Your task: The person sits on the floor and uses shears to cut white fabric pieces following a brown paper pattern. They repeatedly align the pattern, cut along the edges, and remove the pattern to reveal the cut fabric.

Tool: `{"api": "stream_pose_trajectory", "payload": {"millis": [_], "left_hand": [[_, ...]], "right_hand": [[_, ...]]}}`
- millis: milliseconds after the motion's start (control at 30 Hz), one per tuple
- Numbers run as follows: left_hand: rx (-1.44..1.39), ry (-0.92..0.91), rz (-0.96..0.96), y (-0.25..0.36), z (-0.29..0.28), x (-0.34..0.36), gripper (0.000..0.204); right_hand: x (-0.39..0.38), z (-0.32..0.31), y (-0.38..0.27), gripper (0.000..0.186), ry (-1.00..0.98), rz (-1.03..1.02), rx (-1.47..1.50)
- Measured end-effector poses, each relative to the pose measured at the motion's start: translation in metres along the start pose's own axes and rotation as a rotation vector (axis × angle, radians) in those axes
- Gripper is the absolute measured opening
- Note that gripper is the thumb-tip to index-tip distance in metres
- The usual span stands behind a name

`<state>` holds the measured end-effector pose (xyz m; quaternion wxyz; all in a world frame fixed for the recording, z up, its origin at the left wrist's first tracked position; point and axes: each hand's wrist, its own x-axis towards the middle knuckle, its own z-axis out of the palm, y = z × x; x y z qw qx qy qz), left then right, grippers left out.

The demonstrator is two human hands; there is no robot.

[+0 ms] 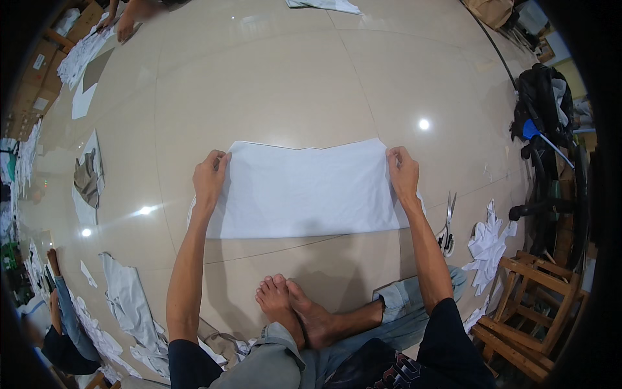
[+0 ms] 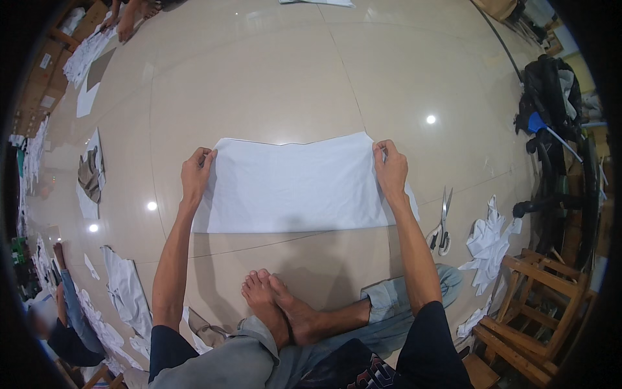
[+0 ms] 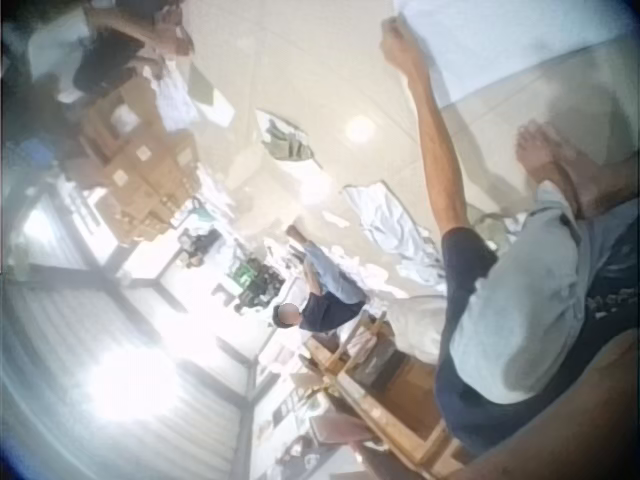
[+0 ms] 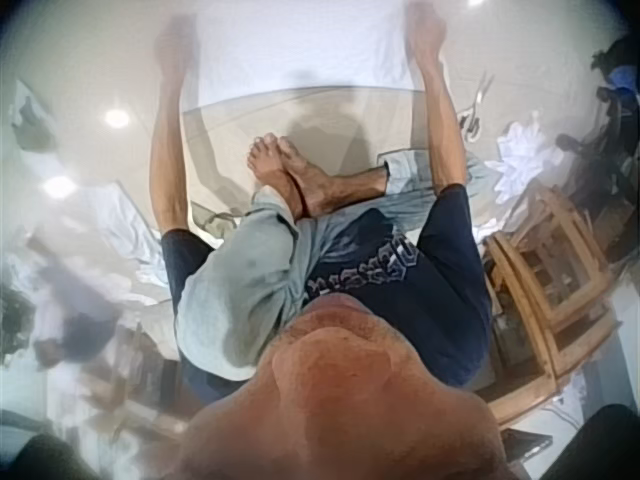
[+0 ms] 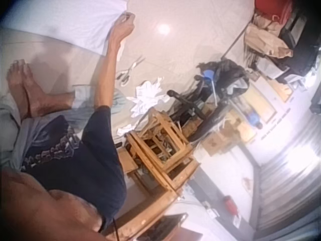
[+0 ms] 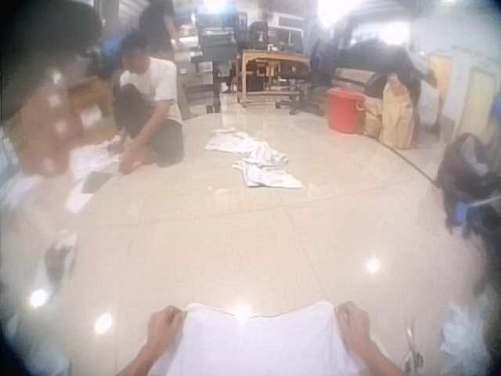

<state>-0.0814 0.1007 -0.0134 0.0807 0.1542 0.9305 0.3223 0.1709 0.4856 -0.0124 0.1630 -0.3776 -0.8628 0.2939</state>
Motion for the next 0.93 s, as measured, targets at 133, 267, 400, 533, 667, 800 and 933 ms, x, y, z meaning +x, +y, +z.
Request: {"api": "stream_pose_trajectory", "payload": {"millis": [133,267,400,533,667,800,933], "left_hand": [[0.071,0.022,0.048,-0.001,0.002,0.001,0.030],[0.121,0.008,0.059,0.002,0.001,0.002,0.030],[0.142,-0.006,0.045,0.008,-0.001,0.002,0.029],[0.147,-0.014,0.061,0.008,-0.003,0.002,0.027],[0.180,-0.010,0.101,0.003,0.000,0.004,0.025],[0.198,-0.021,0.108,0.005,-0.001,0.005,0.025],[0.196,-0.006,0.127,0.003,0.001,0.005,0.024]], "right_hand": [[0.001,0.003,0.005,0.024,0.030,-0.031,0.003],[0.003,0.007,0.012,0.025,0.060,-0.084,0.027],[0.004,0.007,0.012,0.025,0.060,-0.071,0.035],[0.005,0.007,0.010,0.026,0.049,-0.045,0.014],[0.005,0.009,0.008,0.027,0.039,-0.014,-0.039],[0.005,0.006,0.004,0.027,0.022,0.013,-0.099],[-0.001,0.006,-0.004,0.026,0.121,-0.087,-0.242]]}}
